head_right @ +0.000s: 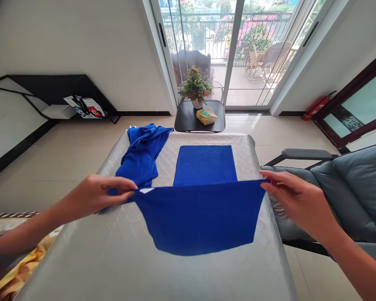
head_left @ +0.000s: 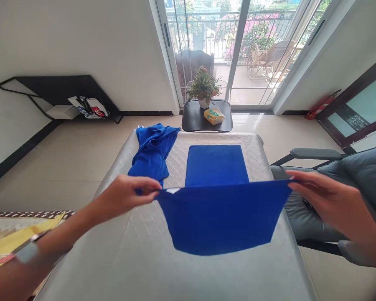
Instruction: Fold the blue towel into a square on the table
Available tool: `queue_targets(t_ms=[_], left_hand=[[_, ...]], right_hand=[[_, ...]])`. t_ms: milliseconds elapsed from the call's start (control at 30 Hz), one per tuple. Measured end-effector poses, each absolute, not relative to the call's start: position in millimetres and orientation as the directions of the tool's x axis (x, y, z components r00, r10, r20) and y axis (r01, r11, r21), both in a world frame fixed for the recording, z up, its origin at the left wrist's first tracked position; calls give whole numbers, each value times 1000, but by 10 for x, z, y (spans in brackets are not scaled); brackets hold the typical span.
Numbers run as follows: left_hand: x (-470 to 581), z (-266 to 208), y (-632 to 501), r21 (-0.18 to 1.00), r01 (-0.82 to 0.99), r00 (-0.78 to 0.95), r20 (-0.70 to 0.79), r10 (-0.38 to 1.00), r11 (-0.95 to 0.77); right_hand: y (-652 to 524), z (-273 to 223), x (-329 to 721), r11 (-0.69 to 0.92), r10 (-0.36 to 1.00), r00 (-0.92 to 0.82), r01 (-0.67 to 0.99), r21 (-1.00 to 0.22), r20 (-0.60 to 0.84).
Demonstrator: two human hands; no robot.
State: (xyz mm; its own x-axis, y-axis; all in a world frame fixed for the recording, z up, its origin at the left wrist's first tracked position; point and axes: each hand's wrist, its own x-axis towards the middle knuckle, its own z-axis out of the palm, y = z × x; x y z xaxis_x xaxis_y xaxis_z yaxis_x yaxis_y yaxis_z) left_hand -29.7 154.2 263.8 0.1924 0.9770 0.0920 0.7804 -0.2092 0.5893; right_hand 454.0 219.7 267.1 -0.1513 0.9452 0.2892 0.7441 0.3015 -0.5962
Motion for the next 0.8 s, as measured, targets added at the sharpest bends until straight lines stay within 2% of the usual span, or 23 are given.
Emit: queue_targets(t_ms=[67, 233, 300, 400, 467, 567, 700, 800], left_hand=[[-259, 2734, 2007, 586, 784, 119, 181, 976, -204], [-127, 2987, 2600, 535, 822, -104, 477, 873, -195], [-68, 2960, 2641, 455, 867, -118, 585, 802, -204], [-16, 2621, 2583, 257, 933, 15, 668, 744, -250], [-3, 2190, 2491, 139, 938, 156, 650, 744, -318], [39, 1356, 2291, 50, 888, 372, 505, 779, -457], [167, 371, 1968, 87, 866, 427, 384, 819, -492], [218, 14, 1800, 118, 898, 356, 375, 856, -425]], right_hand=[[2638, 2758, 4377, 355, 927, -185, 707, -612, 325], [3282, 3016, 4152, 353, 900, -54, 674, -649, 433], [3362, 2994, 4153, 376, 890, -43, 634, -676, 455], [3348, 2698, 4228, 331, 916, -30, 617, -714, 400], [3268, 2309, 4300, 318, 927, -42, 619, -718, 374], [3070, 1516, 4401, 351, 930, -131, 599, -720, 344], [2759, 523, 4498, 298, 952, -255, 654, -695, 169], [2611, 165, 4534, 309, 948, -284, 702, -641, 146]])
